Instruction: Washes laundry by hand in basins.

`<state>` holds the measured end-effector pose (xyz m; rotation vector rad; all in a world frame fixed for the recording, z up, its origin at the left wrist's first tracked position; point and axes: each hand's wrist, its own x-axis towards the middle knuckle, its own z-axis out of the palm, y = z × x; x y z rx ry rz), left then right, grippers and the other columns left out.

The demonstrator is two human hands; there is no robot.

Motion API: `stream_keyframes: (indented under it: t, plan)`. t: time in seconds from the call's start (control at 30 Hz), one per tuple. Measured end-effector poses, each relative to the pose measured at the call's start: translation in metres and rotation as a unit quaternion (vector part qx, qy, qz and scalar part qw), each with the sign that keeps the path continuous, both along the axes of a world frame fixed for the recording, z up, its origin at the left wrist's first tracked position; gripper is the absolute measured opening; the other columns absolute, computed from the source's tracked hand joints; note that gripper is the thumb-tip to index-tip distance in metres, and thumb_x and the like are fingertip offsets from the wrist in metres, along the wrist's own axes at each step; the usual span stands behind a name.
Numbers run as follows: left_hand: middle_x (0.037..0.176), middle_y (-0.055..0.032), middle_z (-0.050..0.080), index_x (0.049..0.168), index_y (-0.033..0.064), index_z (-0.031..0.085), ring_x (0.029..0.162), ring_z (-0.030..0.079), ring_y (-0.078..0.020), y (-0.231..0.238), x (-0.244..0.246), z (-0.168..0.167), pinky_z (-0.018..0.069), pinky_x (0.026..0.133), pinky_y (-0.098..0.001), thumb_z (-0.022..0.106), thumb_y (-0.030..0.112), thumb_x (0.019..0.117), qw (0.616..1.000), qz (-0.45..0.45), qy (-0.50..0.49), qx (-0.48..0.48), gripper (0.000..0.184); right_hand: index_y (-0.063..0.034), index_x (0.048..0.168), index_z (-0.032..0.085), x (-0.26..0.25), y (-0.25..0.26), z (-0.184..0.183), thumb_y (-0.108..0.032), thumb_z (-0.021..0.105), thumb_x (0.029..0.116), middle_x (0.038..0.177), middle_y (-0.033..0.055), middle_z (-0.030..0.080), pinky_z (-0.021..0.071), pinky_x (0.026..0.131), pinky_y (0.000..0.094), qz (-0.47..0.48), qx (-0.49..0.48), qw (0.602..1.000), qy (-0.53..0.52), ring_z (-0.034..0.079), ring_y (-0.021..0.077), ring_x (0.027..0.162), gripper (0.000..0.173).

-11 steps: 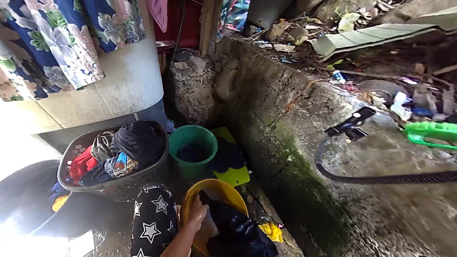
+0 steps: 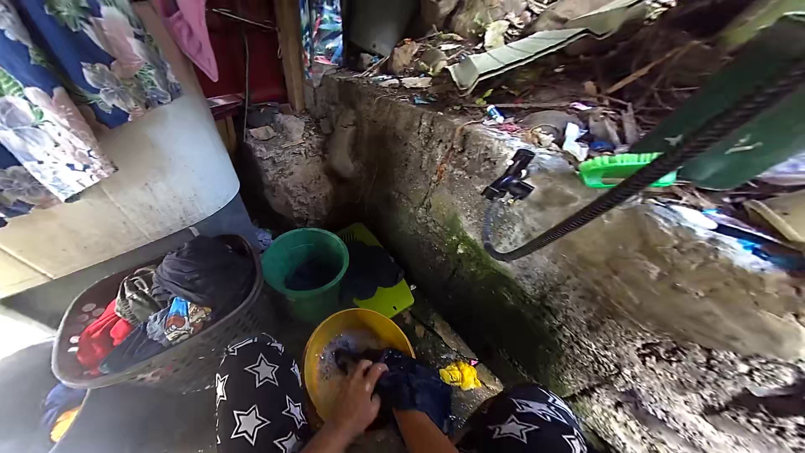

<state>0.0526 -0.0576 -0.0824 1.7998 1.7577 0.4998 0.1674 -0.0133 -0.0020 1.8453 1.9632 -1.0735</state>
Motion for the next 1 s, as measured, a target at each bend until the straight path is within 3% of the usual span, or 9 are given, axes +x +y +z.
stream_keyframes:
  t: [0.1, 0.2, 0.27, 0.37, 0.43, 0.57, 0.7, 0.9, 1.0]
  plan:
    - [0.135, -0.0126, 0.065, 0.136, 0.0172, 0.066, 0.122, 0.065, -0.032, 0.021, -0.023, 0.019, 0.0538, 0.099, -0.0539, 0.064, 0.007, 0.0902, 0.995, 0.064, -0.002, 0.081, 0.047, 0.004, 0.137, 0.06, 0.003, 0.017, -0.07, -0.028, 0.058, 0.1038, 0.142, 0.0248, 0.059, 0.0373, 0.117, 0.0497, 0.012, 0.068, 0.989, 0.133, 0.053, 0.0353, 0.136, 0.046]
    - [0.125, -0.015, 0.071, 0.13, 0.0077, 0.068, 0.116, 0.068, -0.0344, 0.042, -0.058, 0.032, 0.0541, 0.097, -0.0589, 0.063, 0.0, 0.0861, 0.973, 0.141, -0.084, 0.16, 0.045, 0.0027, 0.152, 0.043, -0.007, 0.024, -0.044, -0.023, 0.041, 0.1111, 0.152, 0.0267, 0.048, 0.0315, 0.121, 0.0524, 0.192, 0.045, 0.957, 0.214, 0.044, 0.0366, 0.145, 0.048]
    - [0.123, -0.0171, 0.071, 0.13, 0.0026, 0.065, 0.116, 0.068, -0.0312, 0.053, -0.088, 0.035, 0.0527, 0.1, -0.0546, 0.063, -0.002, 0.0883, 0.963, 0.17, -0.154, 0.144, 0.042, -0.0055, 0.145, 0.056, 0.005, 0.009, -0.041, -0.015, 0.049, 0.1063, 0.146, 0.0193, 0.057, 0.0423, 0.115, 0.0518, 0.277, 0.223, 0.904, 0.237, 0.053, 0.0338, 0.138, 0.041]
    - [0.118, -0.0155, 0.07, 0.126, 0.0014, 0.064, 0.109, 0.068, -0.0233, 0.058, -0.109, 0.027, 0.0551, 0.094, -0.0458, 0.063, -0.004, 0.0852, 0.948, 0.18, -0.235, 0.121, 0.041, -0.0107, 0.117, 0.075, 0.031, 0.001, -0.087, -0.011, 0.075, 0.0835, 0.134, 0.0238, 0.062, 0.0493, 0.101, 0.0625, 0.167, 0.473, 0.833, 0.235, 0.058, 0.0459, 0.126, 0.034]
    - [0.119, -0.0137, 0.07, 0.124, 0.0016, 0.065, 0.111, 0.066, -0.0212, 0.055, -0.107, 0.027, 0.0539, 0.096, -0.0437, 0.063, -0.005, 0.0829, 0.948, 0.161, -0.252, 0.111, 0.042, -0.0104, 0.126, 0.071, 0.043, 0.01, -0.114, -0.018, 0.08, 0.0805, 0.148, 0.0324, 0.047, 0.0403, 0.107, 0.0688, 0.086, 0.419, 0.888, 0.169, 0.043, 0.0545, 0.138, 0.047]
    - [0.118, -0.0112, 0.07, 0.12, 0.0007, 0.066, 0.11, 0.065, -0.0167, 0.054, -0.105, 0.029, 0.0535, 0.096, -0.038, 0.061, -0.008, 0.0789, 0.943, 0.128, -0.286, 0.109, 0.043, -0.0151, 0.139, 0.064, 0.055, 0.037, -0.136, -0.027, 0.076, 0.0894, 0.168, 0.0278, 0.016, 0.0245, 0.114, 0.0726, 0.024, 0.252, 0.964, 0.076, 0.018, 0.0535, 0.152, 0.053]
    - [0.115, -0.0106, 0.069, 0.118, -0.0011, 0.065, 0.106, 0.065, -0.0138, 0.056, -0.107, 0.029, 0.0543, 0.092, -0.0324, 0.06, -0.011, 0.0784, 0.913, 0.151, -0.365, 0.104, 0.041, -0.0155, 0.144, 0.061, 0.056, 0.058, -0.134, -0.022, 0.063, 0.0999, 0.156, 0.0111, 0.048, 0.0186, 0.117, 0.07, 0.122, 0.178, 0.974, 0.065, 0.022, 0.0424, 0.154, 0.044]
    - [0.109, -0.0097, 0.067, 0.115, -0.001, 0.063, 0.099, 0.064, -0.0138, 0.056, -0.1, 0.028, 0.0547, 0.085, -0.0306, 0.059, -0.011, 0.0786, 0.867, 0.208, -0.446, 0.082, 0.038, -0.0001, 0.111, 0.074, 0.036, 0.036, -0.114, -0.022, 0.067, 0.0918, 0.117, 0.0256, 0.068, 0.0409, 0.104, 0.0659, 0.122, 0.324, 0.923, 0.168, 0.059, 0.0474, 0.12, 0.03]
    - [0.108, -0.0104, 0.067, 0.115, -0.0007, 0.062, 0.097, 0.065, -0.0149, 0.053, -0.088, 0.031, 0.0555, 0.083, -0.0312, 0.058, -0.01, 0.0794, 0.836, 0.23, -0.492, 0.076, 0.037, 0.005, 0.136, 0.06, 0.0, 0.012, -0.122, -0.036, 0.068, 0.096, 0.136, 0.0262, 0.062, 0.0399, 0.114, 0.0585, 0.113, 0.131, 0.946, 0.274, 0.055, 0.0422, 0.131, 0.058]
